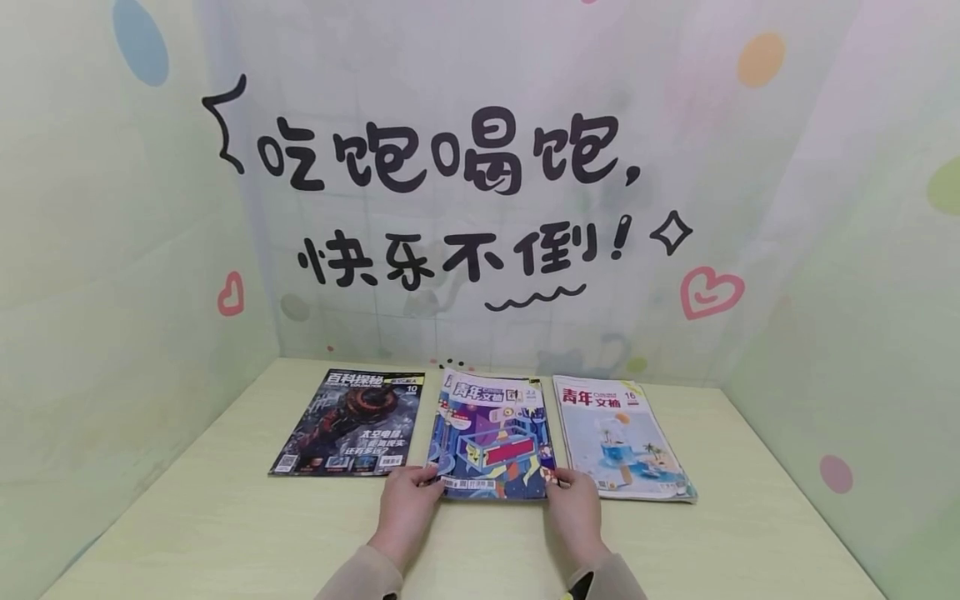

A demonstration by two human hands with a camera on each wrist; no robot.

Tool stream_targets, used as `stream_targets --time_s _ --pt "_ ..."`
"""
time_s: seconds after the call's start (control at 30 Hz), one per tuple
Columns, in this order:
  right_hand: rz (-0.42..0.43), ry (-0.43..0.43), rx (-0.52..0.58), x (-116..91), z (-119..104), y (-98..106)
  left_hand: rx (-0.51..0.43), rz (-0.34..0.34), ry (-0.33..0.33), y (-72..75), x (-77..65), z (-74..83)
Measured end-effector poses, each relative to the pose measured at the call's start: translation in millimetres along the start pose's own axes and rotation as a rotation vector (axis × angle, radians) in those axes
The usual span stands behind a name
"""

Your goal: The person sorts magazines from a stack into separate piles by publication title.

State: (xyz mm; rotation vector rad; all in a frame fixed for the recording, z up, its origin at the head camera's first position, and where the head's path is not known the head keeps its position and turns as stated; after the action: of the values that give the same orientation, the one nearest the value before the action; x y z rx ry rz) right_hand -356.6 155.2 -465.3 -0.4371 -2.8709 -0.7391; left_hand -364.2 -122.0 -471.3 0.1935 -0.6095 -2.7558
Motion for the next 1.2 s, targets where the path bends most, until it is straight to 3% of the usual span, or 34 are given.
stream_targets --time_s 0.47,0.7,0.8,1.0,1.2 --pt "0.031 -0.045 0.061 -5.7 9.5 -2.4 -0.062 -0.041 0.010 -2.0 -4.4 -1.3" --pt "0.045 -0.046 0.065 -9.4 10.2 -0.6 -0.114 -0.055 0.087 -4.2 -7.2 -9.0" --pt "0.052 -0.056 0.081 -11.0 12.0 -1.2 -0.102 -0.054 0.084 -4.9 -8.2 -9.8" --pt "0.056 -0.098 0.165 -12.9 16.8 -5.6 -0.074 -0.062 0.034 -4.0 -7.8 -7.4" --pt "0.071 -0.140 0.276 -16.1 18.2 -7.7 -0.190 -0.135 0.062 -7.3 -9.3 -10.1"
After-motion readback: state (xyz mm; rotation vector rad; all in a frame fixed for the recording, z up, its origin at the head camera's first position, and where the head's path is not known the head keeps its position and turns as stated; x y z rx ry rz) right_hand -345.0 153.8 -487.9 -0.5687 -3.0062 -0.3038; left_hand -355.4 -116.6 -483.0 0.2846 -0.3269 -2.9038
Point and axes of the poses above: each hand's wrist, its own x-axis towards the middle knuckle, its own y-axis out of the back of the hand, z = x × y, the point moved 9 cm from there along x, towards the middle knuckle, and after that the axes turned 11 degrees about y, right-handed, at the moved point
